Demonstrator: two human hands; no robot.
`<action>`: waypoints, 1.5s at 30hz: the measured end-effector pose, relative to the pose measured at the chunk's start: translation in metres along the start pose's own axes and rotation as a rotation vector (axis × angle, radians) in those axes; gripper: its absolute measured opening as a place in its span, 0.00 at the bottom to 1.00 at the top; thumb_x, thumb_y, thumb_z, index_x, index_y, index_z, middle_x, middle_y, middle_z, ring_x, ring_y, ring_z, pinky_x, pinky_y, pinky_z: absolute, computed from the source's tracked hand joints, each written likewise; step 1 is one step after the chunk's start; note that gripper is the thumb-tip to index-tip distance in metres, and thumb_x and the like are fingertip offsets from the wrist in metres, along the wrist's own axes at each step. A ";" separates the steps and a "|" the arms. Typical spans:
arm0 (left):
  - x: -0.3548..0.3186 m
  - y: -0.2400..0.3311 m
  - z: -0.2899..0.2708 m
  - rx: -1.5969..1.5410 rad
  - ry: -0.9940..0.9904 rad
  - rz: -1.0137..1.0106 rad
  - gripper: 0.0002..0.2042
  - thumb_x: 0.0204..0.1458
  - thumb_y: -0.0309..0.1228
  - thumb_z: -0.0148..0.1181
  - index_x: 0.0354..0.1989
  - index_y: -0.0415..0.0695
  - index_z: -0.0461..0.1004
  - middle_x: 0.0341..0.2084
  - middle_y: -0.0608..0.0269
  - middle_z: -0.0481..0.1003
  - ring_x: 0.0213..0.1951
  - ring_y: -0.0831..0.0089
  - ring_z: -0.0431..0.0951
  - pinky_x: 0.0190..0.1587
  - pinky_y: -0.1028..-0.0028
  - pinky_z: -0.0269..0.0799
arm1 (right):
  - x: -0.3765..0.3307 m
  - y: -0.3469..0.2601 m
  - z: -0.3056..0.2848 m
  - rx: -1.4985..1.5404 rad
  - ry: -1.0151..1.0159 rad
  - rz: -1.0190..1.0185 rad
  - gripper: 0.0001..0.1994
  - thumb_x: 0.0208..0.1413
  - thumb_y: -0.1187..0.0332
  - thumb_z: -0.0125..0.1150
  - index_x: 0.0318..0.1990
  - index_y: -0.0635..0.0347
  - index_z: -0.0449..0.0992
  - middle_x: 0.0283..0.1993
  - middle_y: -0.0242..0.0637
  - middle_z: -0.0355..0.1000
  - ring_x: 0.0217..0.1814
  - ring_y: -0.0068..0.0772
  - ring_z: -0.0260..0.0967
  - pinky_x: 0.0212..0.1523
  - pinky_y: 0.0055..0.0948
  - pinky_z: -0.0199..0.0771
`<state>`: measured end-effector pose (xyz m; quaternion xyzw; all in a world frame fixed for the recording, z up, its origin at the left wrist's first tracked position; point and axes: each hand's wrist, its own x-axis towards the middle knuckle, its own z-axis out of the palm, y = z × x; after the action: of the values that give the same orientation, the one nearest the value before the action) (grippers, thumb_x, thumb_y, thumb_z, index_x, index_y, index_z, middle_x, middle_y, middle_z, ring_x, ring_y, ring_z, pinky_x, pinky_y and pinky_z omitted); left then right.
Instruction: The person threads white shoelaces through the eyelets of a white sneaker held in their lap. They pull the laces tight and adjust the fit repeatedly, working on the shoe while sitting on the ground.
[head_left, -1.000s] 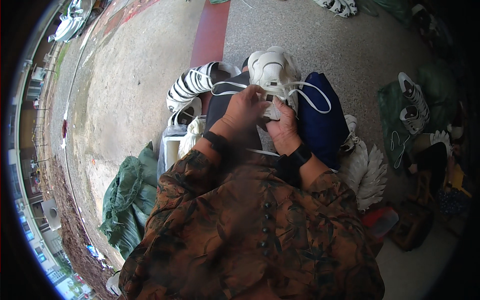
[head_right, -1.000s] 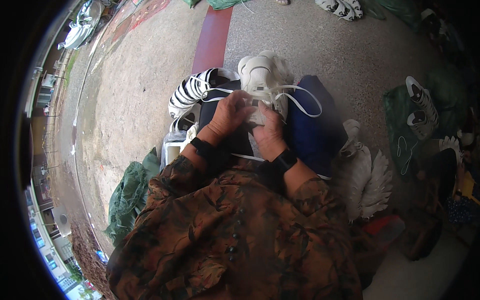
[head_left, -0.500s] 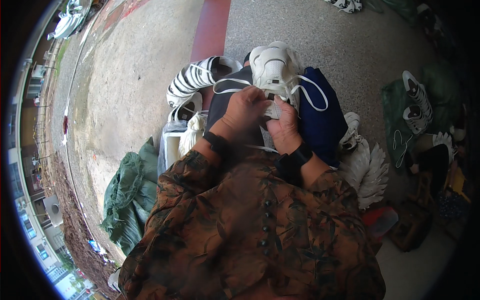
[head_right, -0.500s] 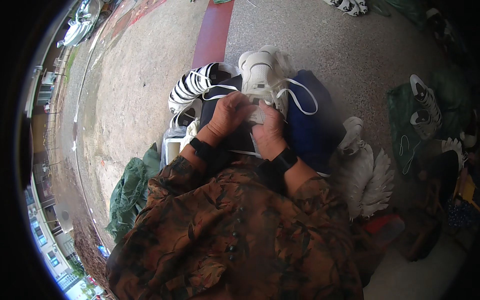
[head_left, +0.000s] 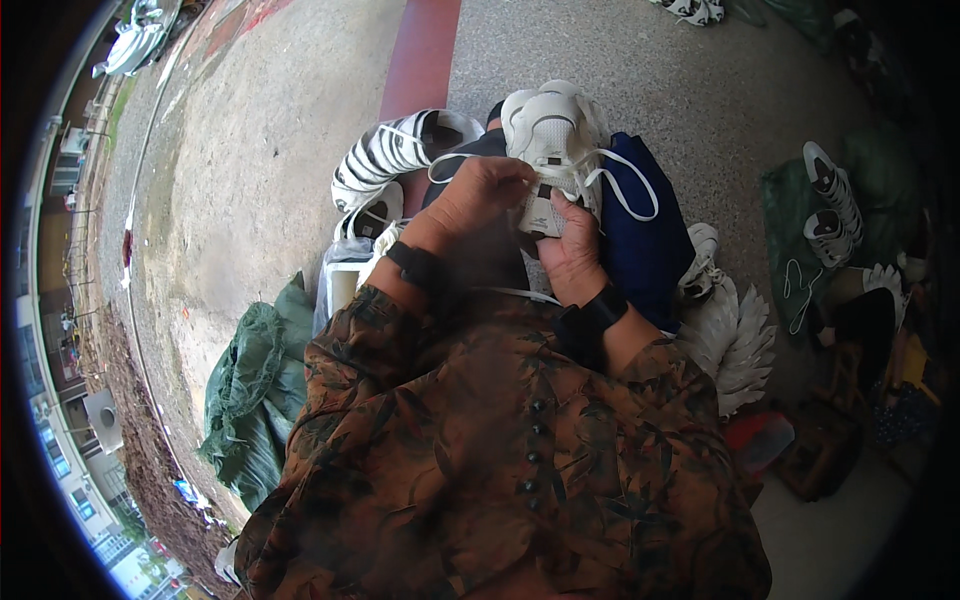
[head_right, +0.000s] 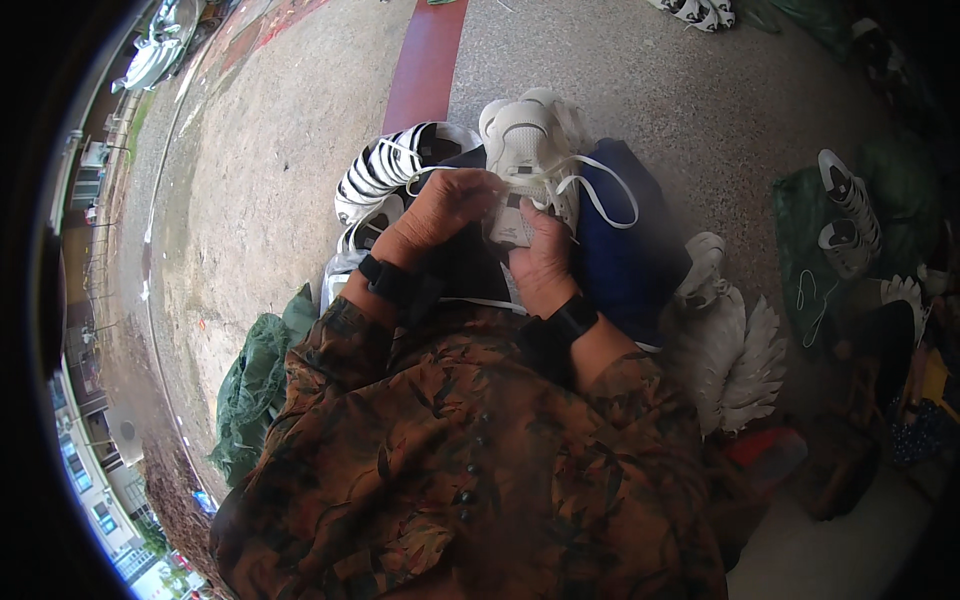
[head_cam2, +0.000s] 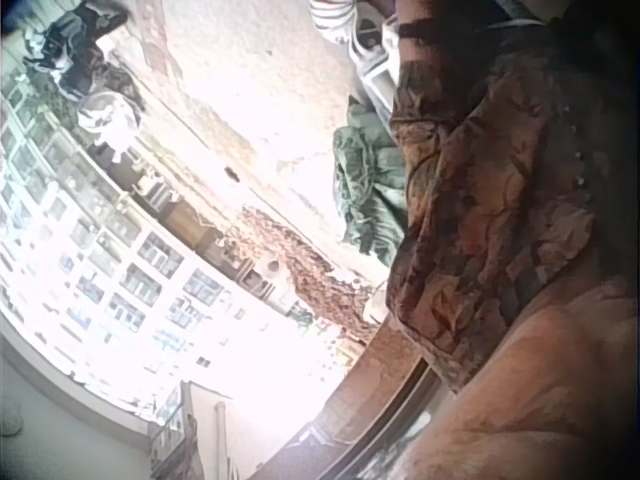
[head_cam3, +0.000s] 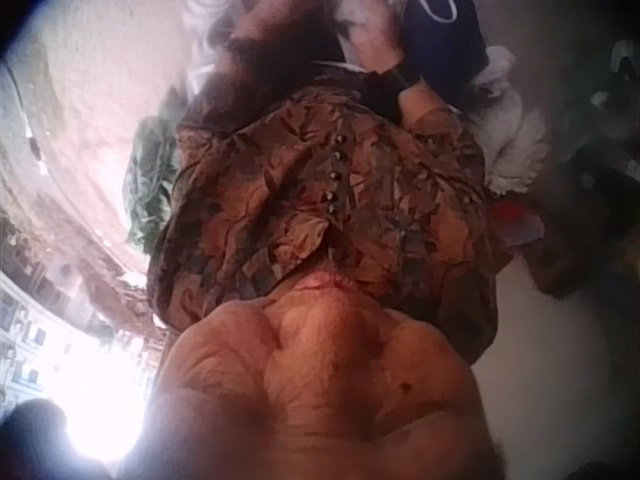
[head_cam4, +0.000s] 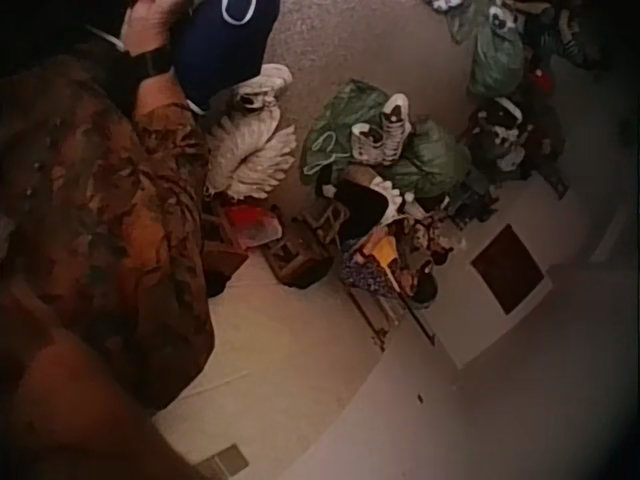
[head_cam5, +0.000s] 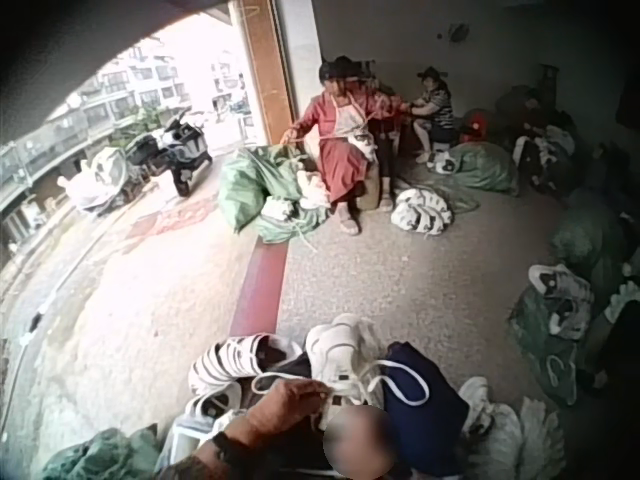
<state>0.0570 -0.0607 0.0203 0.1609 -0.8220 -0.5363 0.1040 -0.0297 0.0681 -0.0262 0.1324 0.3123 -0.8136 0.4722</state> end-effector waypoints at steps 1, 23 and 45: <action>0.001 -0.002 -0.001 0.002 -0.017 0.017 0.09 0.49 0.22 0.57 0.39 0.38 0.75 0.26 0.59 0.75 0.29 0.80 0.73 0.34 0.77 0.71 | -0.001 0.000 0.000 -0.003 -0.004 0.002 0.21 0.53 0.74 0.54 0.56 0.58 0.64 0.51 0.39 0.68 0.52 0.41 0.65 0.55 0.42 0.64; 0.006 -0.003 0.004 0.356 0.018 0.255 0.04 0.40 0.25 0.58 0.25 0.41 0.72 0.20 0.57 0.71 0.25 0.57 0.73 0.30 0.66 0.70 | 0.004 0.005 -0.005 0.010 0.024 -0.019 0.17 0.54 0.72 0.55 0.53 0.57 0.68 0.48 0.37 0.70 0.49 0.39 0.68 0.51 0.40 0.67; 0.001 -0.005 0.020 0.603 0.142 0.356 0.05 0.39 0.27 0.60 0.24 0.43 0.71 0.20 0.58 0.71 0.22 0.58 0.74 0.24 0.66 0.70 | 0.005 0.007 -0.009 0.075 0.006 -0.023 0.18 0.53 0.72 0.55 0.53 0.56 0.67 0.48 0.37 0.70 0.50 0.40 0.67 0.52 0.41 0.66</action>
<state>0.0502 -0.0457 0.0078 0.0754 -0.9492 -0.2303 0.2007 -0.0271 0.0672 -0.0386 0.1490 0.2845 -0.8296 0.4567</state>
